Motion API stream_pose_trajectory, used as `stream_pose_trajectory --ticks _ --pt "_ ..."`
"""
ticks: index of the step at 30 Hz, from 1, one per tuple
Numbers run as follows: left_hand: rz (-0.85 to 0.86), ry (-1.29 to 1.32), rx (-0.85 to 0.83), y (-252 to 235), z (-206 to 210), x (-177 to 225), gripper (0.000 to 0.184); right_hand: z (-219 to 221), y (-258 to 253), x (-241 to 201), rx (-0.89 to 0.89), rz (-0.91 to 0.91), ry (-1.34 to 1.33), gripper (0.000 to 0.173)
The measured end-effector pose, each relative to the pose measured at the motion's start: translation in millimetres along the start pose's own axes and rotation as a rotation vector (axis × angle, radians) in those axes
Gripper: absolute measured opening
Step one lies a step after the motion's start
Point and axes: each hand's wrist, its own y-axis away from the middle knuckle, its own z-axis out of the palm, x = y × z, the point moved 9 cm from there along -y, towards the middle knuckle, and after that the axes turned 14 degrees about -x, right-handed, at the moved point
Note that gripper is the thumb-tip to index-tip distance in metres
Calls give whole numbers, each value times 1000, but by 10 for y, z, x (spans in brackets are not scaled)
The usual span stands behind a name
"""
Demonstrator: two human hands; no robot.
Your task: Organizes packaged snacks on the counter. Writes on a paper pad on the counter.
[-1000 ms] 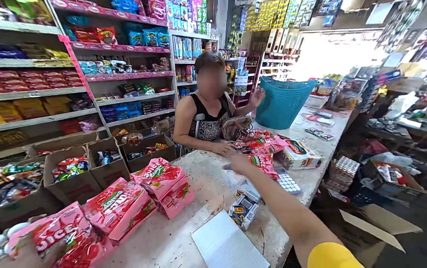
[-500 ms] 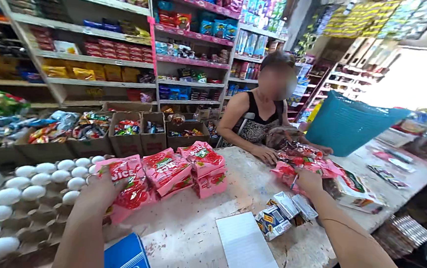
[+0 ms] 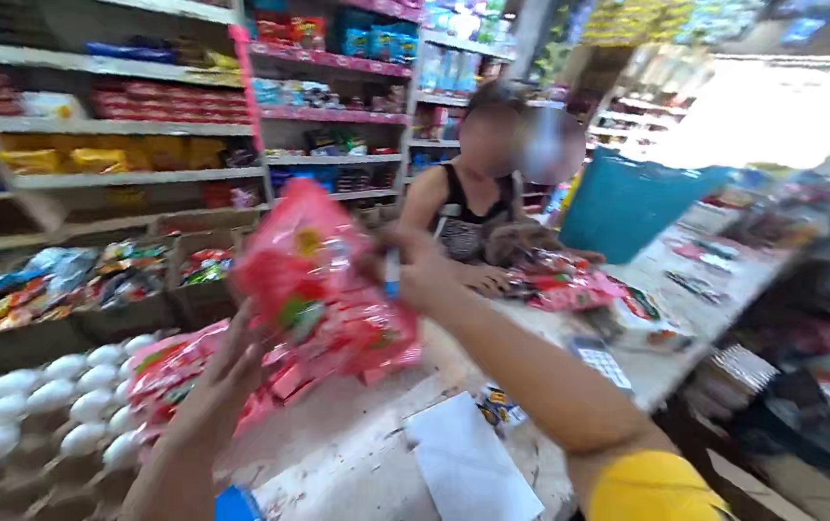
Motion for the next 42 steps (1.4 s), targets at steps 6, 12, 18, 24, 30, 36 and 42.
stream_pose_trajectory --ticks 6,12,18,24,30,36,42 --pt "103 124 384 137 -268 217 48 511 -258 551 -219 116 -397 34" --pt "41 -244 621 394 -1149 327 50 -940 702 2656 37 637 212 45" --pt "-465 -426 505 430 -1304 -265 62 -2640 2803 3535 902 1171 249 68" --pt "-528 -407 469 450 -1336 -401 67 -2883 3156 3977 590 1305 408 80" --pt "-486 -497 433 408 -1385 -363 77 -2728 2966 3944 359 1362 706 46" --pt "-526 -547 428 415 -1461 -390 81 -2651 2834 3831 277 1403 632 49" --pt "-474 -586 538 420 -1503 -347 86 -2841 2791 3759 413 1326 623 50"
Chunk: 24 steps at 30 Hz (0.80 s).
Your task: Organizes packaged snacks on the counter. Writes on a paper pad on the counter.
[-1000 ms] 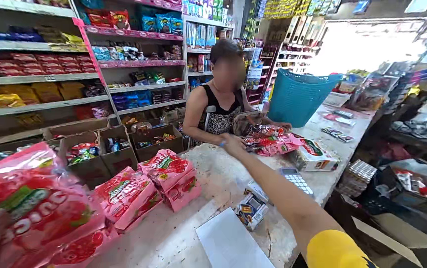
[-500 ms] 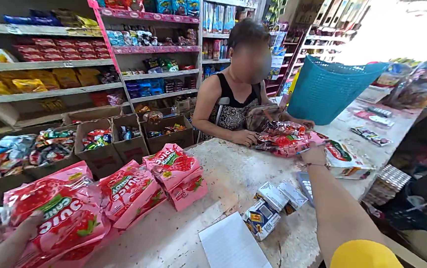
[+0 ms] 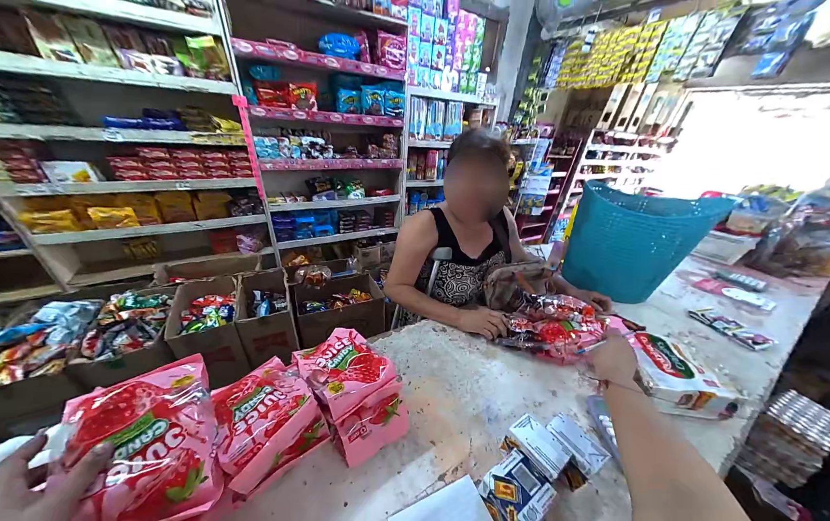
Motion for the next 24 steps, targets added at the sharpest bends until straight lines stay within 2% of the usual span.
stream_pose_trajectory --ticks 4,7,9,13,17,19,21,24 --pt "55 36 86 66 -27 76 79 -1 -63 -29 -42 -23 128 42" --pt "22 45 27 64 -11 23 71 32 -59 -91 -99 -27 249 34" --pt "14 56 -1 62 -12 -28 68 49 -5 -141 -110 -46 308 35" --pt "-21 23 -1 22 -44 -125 64 -114 361 -402 -15 -160 340 38" --pt "-104 -67 -57 24 -97 -186 58 -572 903 -833 96 -297 320 37" --pt "-132 -88 -108 36 -75 -153 59 -909 1246 -1058 145 -439 217 35" --pt "-161 -101 -168 66 -21 -106 64 -1215 1602 -1332 209 -664 58 31" --pt "-153 -88 -173 86 26 -54 69 -1464 2093 -1791 217 -948 -236 32"
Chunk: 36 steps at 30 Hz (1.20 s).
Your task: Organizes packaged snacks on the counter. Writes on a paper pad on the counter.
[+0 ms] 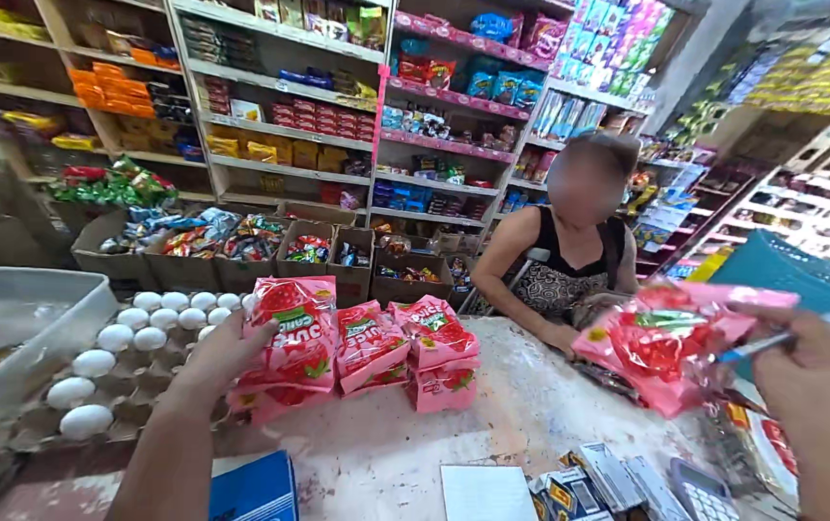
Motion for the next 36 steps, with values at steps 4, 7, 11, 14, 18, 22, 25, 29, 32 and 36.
stream_pose_trajectory --ticks 4,7,11,14,18,22,25,29,32,36 --pt "3 24 49 10 7 9 74 383 -310 -806 -7 -231 -364 28" --pt "13 10 93 49 28 83 76 996 -453 -1457 -72 -297 -640 24" --pt "37 -62 126 4 41 161 74 2130 -692 -2129 -294 -348 -999 25" --pt "21 -99 95 8 79 168 65 2999 -561 -2381 -558 54 -1104 20" --pt "-29 -192 112 71 101 239 63 3313 -230 -2569 -733 56 -1042 35" --pt "-29 -193 109 76 117 292 64 3303 -193 -2571 -934 -52 -847 52" --pt "-17 -180 112 64 99 298 62 3417 -292 -2533 -910 12 -823 48" --pt "-3 -161 88 39 67 216 63 3312 -179 -2519 -764 47 -793 38" --pt "29 -148 64 41 44 215 66 3287 -323 -2347 -521 29 -907 31" --pt "29 -141 36 47 23 200 71 2600 -63 -2159 -186 -87 -1013 22"
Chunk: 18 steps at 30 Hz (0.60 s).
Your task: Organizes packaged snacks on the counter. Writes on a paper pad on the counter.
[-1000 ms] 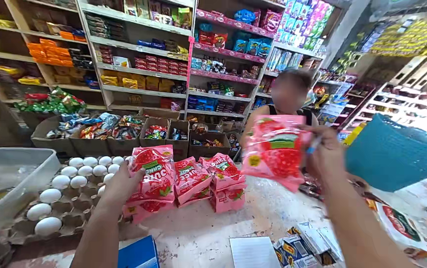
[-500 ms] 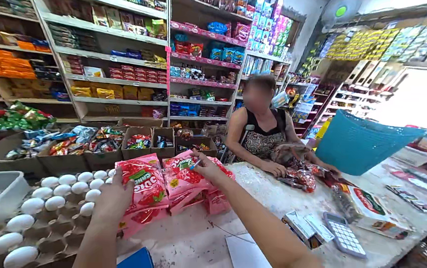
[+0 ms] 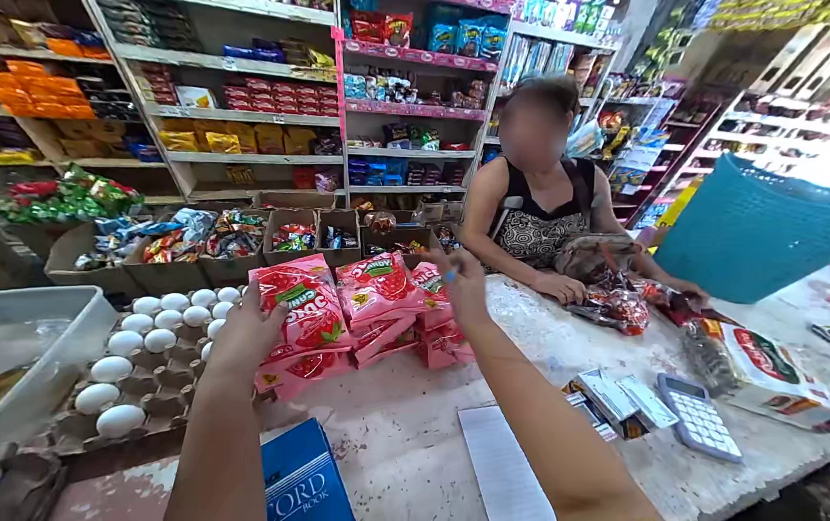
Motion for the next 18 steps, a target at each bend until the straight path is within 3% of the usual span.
stream_pose_trajectory --ticks 2,5,6,9,12,18 --pt "-6 22 21 21 -39 -56 75 -88 357 -111 -46 -157 -19 34" --pt "-63 -41 62 82 -133 -102 77 227 897 71 -223 -135 8 76" --pt "-82 -69 60 108 -145 -93 76 455 1093 129 -337 -113 35 78" --pt "-99 -131 33 173 -120 -10 73 1260 1590 292 -851 -112 387 40" --pt "-62 -176 6 219 -66 115 73 1845 1842 480 -1221 -74 696 50" --pt "-73 -242 -66 190 -9 154 74 2185 1633 791 -1264 54 789 69"
